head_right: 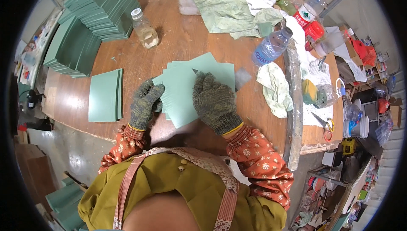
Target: Using a cloth and a liquid solution to clean and wipe down green foam blocks.
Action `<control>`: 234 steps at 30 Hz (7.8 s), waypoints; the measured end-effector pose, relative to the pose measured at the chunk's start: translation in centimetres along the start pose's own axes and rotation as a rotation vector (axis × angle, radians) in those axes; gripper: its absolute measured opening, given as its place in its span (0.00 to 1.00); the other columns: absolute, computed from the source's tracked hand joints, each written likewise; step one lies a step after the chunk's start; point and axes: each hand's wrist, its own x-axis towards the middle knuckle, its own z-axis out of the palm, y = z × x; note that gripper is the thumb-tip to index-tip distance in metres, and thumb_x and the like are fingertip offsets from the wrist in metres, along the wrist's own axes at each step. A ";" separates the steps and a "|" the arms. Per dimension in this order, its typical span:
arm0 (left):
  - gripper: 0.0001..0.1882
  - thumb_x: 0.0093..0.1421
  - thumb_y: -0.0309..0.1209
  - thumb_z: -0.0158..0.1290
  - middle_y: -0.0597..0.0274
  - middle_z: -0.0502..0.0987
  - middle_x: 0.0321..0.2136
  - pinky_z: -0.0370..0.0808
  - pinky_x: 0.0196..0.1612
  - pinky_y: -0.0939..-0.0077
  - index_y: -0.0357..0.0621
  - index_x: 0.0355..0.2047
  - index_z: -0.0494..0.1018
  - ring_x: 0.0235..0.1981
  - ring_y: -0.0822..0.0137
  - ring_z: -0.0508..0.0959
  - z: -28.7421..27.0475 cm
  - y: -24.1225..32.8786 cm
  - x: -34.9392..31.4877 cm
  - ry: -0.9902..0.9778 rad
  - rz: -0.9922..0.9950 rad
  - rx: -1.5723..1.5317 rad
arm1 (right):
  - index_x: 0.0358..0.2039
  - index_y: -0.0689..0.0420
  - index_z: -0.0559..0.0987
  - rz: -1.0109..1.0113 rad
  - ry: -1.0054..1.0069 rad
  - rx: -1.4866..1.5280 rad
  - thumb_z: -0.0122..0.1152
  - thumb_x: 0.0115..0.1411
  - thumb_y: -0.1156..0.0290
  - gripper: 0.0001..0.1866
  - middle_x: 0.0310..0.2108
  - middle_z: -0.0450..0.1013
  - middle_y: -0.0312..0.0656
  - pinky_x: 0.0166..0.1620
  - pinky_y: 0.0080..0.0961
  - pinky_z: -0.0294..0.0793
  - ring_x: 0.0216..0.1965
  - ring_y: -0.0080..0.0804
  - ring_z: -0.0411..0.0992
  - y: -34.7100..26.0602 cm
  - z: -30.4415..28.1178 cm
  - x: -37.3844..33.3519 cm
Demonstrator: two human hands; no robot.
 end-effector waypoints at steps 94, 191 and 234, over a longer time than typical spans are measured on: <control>0.21 0.58 0.25 0.56 0.47 0.72 0.45 0.73 0.45 0.69 0.35 0.52 0.69 0.44 0.60 0.76 0.6 -2.7 -1.6 0.107 0.740 0.884 | 0.47 0.69 0.68 0.117 -0.185 0.406 0.52 0.52 0.70 0.22 0.23 0.68 0.44 0.19 0.35 0.70 0.20 0.34 0.72 -0.8 -0.9 0.9; 0.14 0.60 0.35 0.56 0.68 0.75 0.23 0.65 0.20 0.87 0.37 0.41 0.75 0.19 0.81 0.70 -0.5 0.8 3.9 0.005 0.045 -0.033 | 0.45 0.60 0.70 -0.151 -0.231 0.619 0.49 0.56 0.70 0.16 0.23 0.67 0.42 0.20 0.35 0.69 0.19 0.35 0.71 -2.2 -3.4 -0.9; 0.17 0.54 0.25 0.52 0.45 0.71 0.44 0.70 0.50 0.54 0.39 0.46 0.70 0.46 0.47 0.72 7.0 1.9 -2.0 -0.192 1.121 1.223 | 0.55 0.53 0.71 0.523 -0.049 -0.003 0.54 0.59 0.55 0.25 0.53 0.68 0.47 0.54 0.40 0.66 0.52 0.47 0.68 14.2 7.7 -11.8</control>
